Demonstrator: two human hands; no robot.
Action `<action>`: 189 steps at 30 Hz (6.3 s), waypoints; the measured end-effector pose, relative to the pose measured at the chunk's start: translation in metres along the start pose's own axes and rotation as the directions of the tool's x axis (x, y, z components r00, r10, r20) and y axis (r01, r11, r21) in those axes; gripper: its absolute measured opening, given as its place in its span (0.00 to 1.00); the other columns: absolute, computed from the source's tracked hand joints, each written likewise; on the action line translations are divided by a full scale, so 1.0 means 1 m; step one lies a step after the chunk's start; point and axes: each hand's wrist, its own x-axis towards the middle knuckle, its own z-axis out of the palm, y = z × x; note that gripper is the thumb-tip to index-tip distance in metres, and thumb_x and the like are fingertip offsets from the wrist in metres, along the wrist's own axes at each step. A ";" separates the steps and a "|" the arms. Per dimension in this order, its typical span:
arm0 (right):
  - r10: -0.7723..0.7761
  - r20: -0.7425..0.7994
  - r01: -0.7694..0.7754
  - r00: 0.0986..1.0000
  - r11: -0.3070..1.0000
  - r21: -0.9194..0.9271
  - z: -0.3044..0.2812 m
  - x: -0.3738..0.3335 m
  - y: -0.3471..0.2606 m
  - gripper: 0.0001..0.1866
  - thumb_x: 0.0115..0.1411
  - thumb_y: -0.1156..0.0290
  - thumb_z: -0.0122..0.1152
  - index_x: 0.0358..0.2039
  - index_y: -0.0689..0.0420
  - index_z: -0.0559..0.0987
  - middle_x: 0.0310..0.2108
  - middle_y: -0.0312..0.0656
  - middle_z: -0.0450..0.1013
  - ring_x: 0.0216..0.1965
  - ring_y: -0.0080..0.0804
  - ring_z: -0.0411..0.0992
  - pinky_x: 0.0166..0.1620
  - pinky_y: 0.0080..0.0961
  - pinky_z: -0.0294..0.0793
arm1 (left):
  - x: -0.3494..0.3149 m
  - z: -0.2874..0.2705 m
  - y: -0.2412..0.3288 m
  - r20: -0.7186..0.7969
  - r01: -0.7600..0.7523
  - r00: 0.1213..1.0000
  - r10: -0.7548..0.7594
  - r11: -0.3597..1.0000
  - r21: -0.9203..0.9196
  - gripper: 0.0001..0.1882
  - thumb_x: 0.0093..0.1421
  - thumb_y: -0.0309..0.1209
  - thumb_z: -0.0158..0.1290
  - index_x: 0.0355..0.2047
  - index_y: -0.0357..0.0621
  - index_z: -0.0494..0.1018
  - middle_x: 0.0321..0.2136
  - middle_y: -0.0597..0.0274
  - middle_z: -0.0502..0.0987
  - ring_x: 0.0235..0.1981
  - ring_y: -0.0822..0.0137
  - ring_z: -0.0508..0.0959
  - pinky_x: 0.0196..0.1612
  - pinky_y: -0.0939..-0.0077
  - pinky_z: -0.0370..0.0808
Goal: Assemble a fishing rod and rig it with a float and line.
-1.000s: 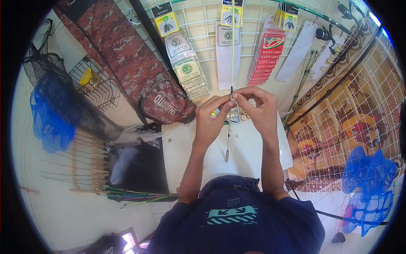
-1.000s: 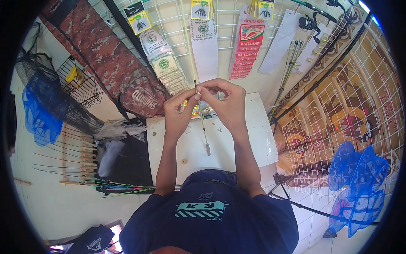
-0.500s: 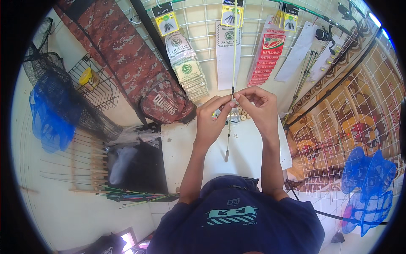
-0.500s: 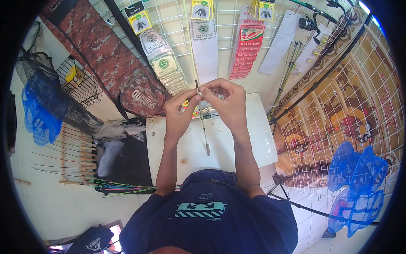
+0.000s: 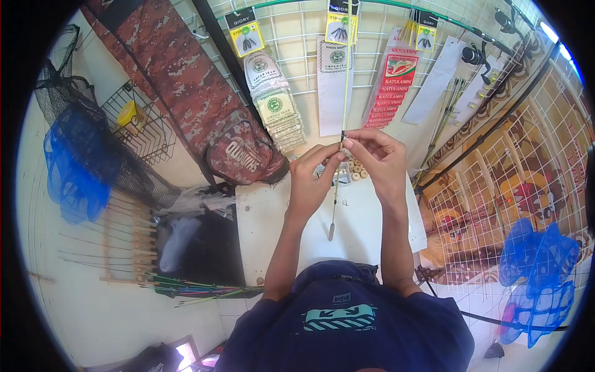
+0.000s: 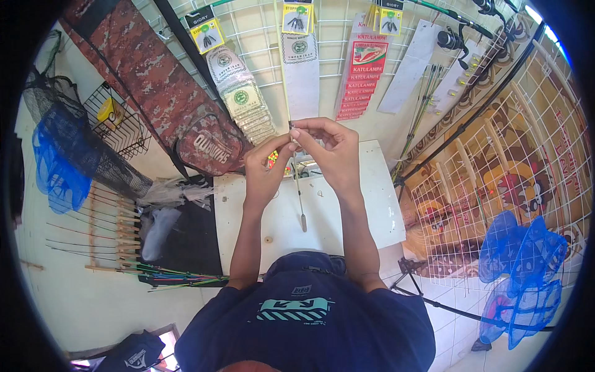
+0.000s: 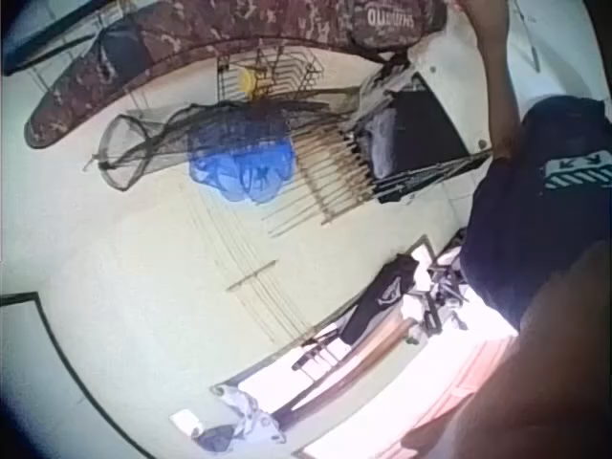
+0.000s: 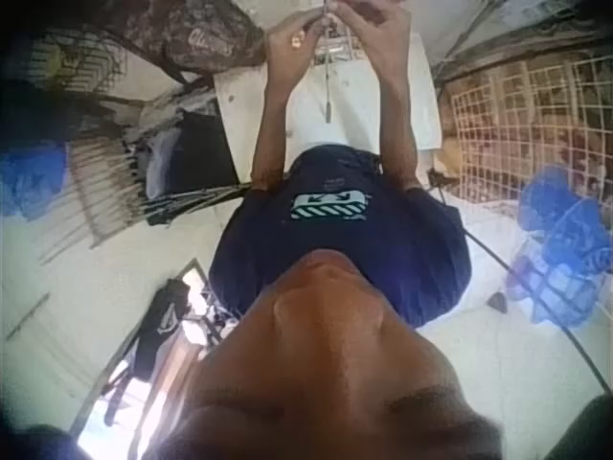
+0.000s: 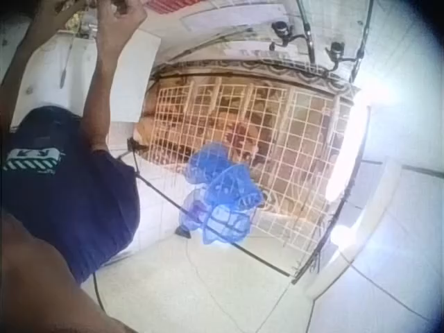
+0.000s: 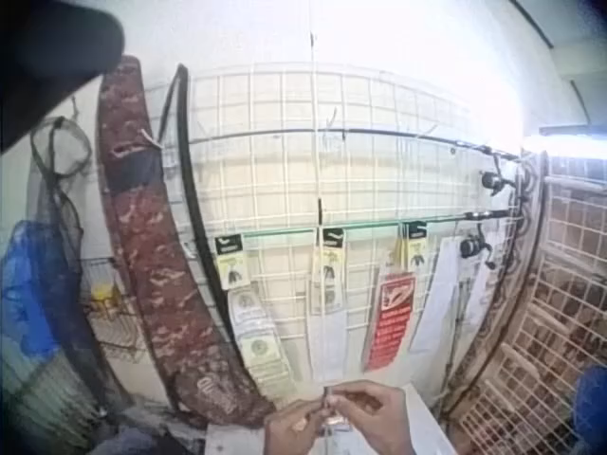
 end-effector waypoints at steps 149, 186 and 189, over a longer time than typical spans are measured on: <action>-0.269 -0.508 0.496 0.818 0.777 0.387 -0.021 0.029 -0.034 0.07 0.64 0.72 0.58 0.40 0.61 0.73 0.37 0.45 0.76 0.36 0.27 0.74 0.45 0.24 0.73 | -0.083 -0.047 -0.051 0.036 0.018 0.999 -0.033 0.930 0.368 0.24 0.54 0.12 0.49 0.49 0.45 0.76 0.26 0.57 0.69 0.29 0.63 0.72 0.35 0.71 0.71; -0.086 -0.661 0.410 0.746 0.840 0.354 -0.120 -0.034 0.007 0.06 0.65 0.72 0.56 0.39 0.61 0.73 0.36 0.40 0.73 0.39 0.26 0.72 0.46 0.26 0.72 | -0.112 -0.057 -0.035 0.225 0.318 0.851 -0.475 0.807 0.498 0.24 0.58 0.17 0.47 0.55 0.44 0.69 0.46 0.52 0.69 0.49 0.54 0.70 0.54 0.66 0.66; -0.039 -0.639 0.382 0.768 0.828 0.409 -0.110 -0.036 0.002 0.06 0.65 0.72 0.56 0.39 0.61 0.73 0.36 0.41 0.73 0.38 0.26 0.71 0.46 0.25 0.71 | -0.083 -0.044 0.017 0.355 0.119 0.867 -0.350 0.838 0.533 0.25 0.58 0.17 0.48 0.57 0.41 0.67 0.54 0.50 0.69 0.55 0.53 0.70 0.58 0.67 0.65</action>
